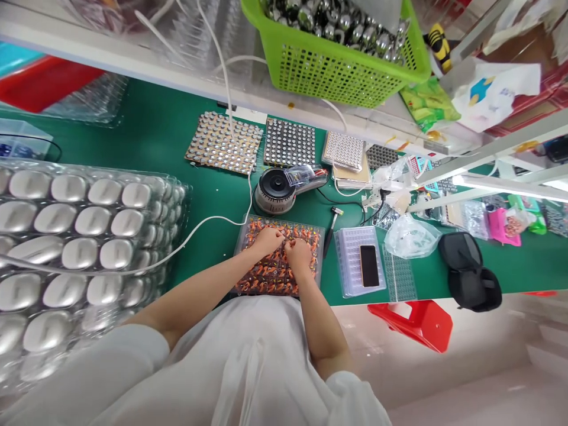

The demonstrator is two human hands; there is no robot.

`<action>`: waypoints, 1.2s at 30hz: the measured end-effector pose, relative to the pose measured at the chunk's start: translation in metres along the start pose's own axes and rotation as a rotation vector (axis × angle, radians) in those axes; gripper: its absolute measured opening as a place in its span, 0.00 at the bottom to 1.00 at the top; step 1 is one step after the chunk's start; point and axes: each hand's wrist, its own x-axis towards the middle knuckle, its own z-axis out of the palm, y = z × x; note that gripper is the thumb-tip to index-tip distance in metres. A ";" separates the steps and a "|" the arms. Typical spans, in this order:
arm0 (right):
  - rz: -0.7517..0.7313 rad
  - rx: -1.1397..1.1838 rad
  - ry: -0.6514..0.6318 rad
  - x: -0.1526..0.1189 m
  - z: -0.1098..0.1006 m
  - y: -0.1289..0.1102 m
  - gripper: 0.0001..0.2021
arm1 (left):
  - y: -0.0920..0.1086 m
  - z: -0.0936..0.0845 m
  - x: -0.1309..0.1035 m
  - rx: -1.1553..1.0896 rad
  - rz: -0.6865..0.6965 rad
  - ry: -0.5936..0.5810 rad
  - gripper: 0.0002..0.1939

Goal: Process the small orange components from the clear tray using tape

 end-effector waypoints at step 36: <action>-0.558 0.328 -0.270 -0.097 -0.062 -0.051 0.07 | -0.007 -0.053 -0.145 -0.925 -0.068 0.111 0.14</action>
